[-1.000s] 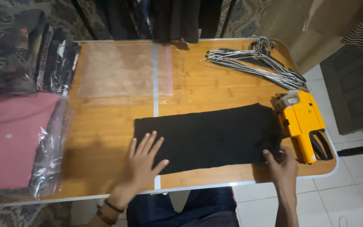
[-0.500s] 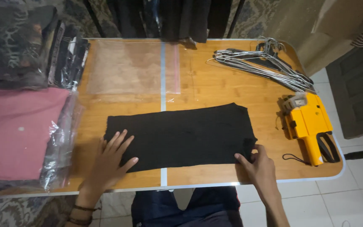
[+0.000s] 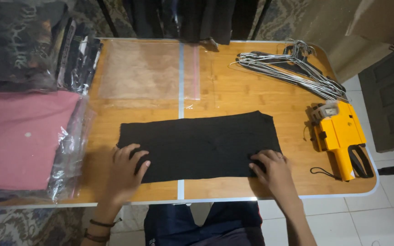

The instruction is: The person uses a yellow handheld steamer to press a grey and black raglan t-shirt on a wooden table. They then place the shirt on a hanger and hang it on a clothing rack. Finally, they remove a black t-shirt from a plastic bag and fold it on the table.

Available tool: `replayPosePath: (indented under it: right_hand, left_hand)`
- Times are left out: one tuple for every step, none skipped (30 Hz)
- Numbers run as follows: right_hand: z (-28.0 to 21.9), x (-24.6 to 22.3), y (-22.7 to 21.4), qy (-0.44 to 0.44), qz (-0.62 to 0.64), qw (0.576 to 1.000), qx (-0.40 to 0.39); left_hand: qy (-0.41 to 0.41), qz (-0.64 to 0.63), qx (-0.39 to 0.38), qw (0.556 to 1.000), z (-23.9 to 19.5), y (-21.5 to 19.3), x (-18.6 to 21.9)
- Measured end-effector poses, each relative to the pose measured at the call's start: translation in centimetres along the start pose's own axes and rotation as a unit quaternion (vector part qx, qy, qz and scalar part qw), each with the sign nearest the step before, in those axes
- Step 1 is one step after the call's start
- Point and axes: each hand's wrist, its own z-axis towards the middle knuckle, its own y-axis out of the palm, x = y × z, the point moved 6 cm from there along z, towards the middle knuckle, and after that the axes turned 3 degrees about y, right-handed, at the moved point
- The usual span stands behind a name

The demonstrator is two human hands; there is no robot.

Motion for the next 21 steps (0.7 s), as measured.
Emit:
replayPosePath:
  right_hand:
    - [0.1, -0.2, -0.4, -0.005, -0.007, 1.000, -0.002]
    - [0.1, -0.4, -0.8, -0.008, -0.015, 1.000, -0.003]
    - [0.3, -0.5, -0.8, -0.008, -0.015, 1.000, -0.004]
    - [0.5, -0.7, -0.9, -0.021, -0.009, 1.000, 0.005]
    - [0.7, -0.9, -1.1, -0.034, -0.003, 0.999, 0.014]
    - [1.2, -1.4, -0.8, -0.034, -0.004, 0.999, 0.014]
    - [1.7, -2.1, -0.6, -0.052, 0.035, 0.998, 0.008]
    - [2.1, -2.8, -0.3, -0.070, 0.074, 0.995, 0.002]
    - [2.7, -3.5, -0.2, -0.069, 0.074, 0.995, 0.002]
    - [3.3, -4.7, 0.3, -0.093, 0.110, 0.989, -0.019]
    - [3.9, -5.9, 0.7, -0.118, 0.147, 0.981, -0.041]
    - [4.4, -6.3, 1.0, -0.120, 0.149, 0.981, -0.041]
    - [4.8, -6.9, 1.5, -0.129, 0.152, 0.978, -0.063]
    - [5.2, -7.5, 2.0, -0.138, 0.155, 0.974, -0.086]
    - [5.2, -7.7, 2.1, -0.139, 0.157, 0.974, -0.087]
    - [5.4, -7.8, 2.3, -0.131, 0.157, 0.974, -0.097]
    - [5.6, -7.8, 2.5, -0.123, 0.157, 0.974, -0.108]
    - [5.4, -7.8, 2.2, -0.124, 0.157, 0.974, -0.109]
    - [5.2, -7.7, 2.0, -0.118, 0.168, 0.971, -0.121]
    - [5.0, -7.5, 1.7, -0.109, 0.178, 0.969, -0.132]
    - [4.5, -7.5, 0.8, -0.109, 0.178, 0.969, -0.133]
  left_hand:
    - [-0.015, -0.027, -0.001, 1.000, -0.2, -0.1, -0.5]
    - [-0.027, -0.055, -0.002, 0.998, -0.2, -0.2, -1.0]
    - [-0.028, -0.055, -0.002, 0.998, -0.2, -0.6, -1.0]
    - [-0.025, -0.046, -0.004, 0.999, 0.0, -1.1, -0.9]
    - [-0.022, -0.037, -0.006, 0.999, 0.1, -1.5, -0.9]
    - [-0.022, -0.038, -0.006, 0.999, 0.1, -1.8, -0.9]
    - [-0.030, -0.032, 0.003, 0.999, 0.1, -2.3, -1.0]
    - [-0.037, -0.025, 0.011, 0.999, 0.1, -2.7, -1.0]
    - [-0.036, -0.026, 0.011, 0.999, 0.0, -2.7, -1.4]
    - [-0.041, -0.007, 0.010, 0.999, -0.1, -2.8, -2.0]
    - [-0.047, 0.012, 0.010, 0.999, -0.2, -2.9, -2.7]
    - [-0.048, 0.014, 0.010, 0.999, -0.1, -3.5, -2.6]
    - [-0.053, 0.003, -0.007, 0.999, -0.1, -3.8, -2.7]
    - [-0.059, -0.009, -0.025, 0.998, -0.2, -4.1, -2.8]
    - [-0.060, -0.008, -0.024, 0.998, -0.3, -4.2, -3.1]
    - [-0.040, -0.024, -0.008, 0.999, -0.3, -4.4, -3.1]
    - [-0.019, -0.040, 0.009, 0.999, -0.4, -4.6, -3.1]
    - [-0.021, -0.040, 0.009, 0.999, -0.6, -4.6, -3.6]
    - [-0.022, -0.049, 0.004, 0.999, -0.8, -4.4, -4.0]
    - [-0.022, -0.059, -0.002, 0.998, -0.9, -4.2, -4.4]
    - [-0.023, -0.060, -0.002, 0.998, -1.3, -4.3, -4.7]
